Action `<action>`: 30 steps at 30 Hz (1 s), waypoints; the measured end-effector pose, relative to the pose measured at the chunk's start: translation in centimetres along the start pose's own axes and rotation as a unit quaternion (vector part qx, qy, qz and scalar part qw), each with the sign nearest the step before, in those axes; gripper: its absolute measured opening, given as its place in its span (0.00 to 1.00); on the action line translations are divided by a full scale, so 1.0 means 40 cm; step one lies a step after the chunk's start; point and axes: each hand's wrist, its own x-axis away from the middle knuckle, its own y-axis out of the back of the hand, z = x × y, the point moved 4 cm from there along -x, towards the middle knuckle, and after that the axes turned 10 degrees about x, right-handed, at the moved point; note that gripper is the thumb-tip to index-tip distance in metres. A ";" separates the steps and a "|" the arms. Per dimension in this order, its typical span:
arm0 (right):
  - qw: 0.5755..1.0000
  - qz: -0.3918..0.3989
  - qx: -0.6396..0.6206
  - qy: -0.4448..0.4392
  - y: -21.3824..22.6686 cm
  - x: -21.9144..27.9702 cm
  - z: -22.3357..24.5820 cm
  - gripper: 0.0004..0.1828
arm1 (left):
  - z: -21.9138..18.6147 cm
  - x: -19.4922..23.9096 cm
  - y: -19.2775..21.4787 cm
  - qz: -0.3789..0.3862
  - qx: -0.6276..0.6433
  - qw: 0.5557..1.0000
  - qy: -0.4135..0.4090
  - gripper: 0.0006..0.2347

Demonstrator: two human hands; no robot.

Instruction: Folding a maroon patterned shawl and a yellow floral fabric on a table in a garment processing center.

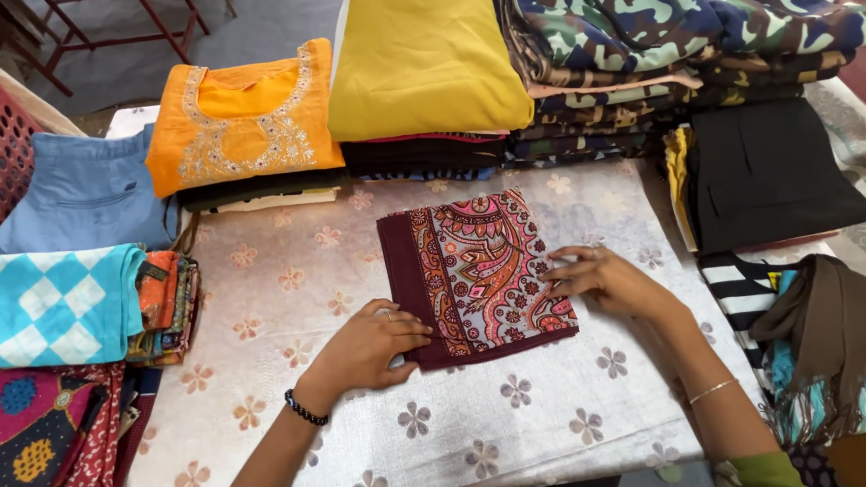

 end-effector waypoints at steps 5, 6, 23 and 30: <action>1.000 0.023 -0.016 0.005 -0.015 0.006 -0.026 0.27 | 0.017 0.009 -0.011 0.018 -0.051 0.999 -0.002 0.18; 1.000 0.004 -0.012 0.011 -0.021 0.015 -0.035 0.22 | 0.017 0.010 -0.016 0.000 -0.052 0.998 -0.018 0.15; 0.961 0.006 -0.275 -0.008 -0.097 0.024 -0.036 0.07 | 0.091 0.009 -0.060 -0.098 0.242 0.951 0.168 0.14; 0.824 -0.126 -0.423 -0.355 -0.088 -0.031 -0.034 0.21 | 0.123 -0.008 -0.036 -0.303 0.415 0.784 0.347 0.26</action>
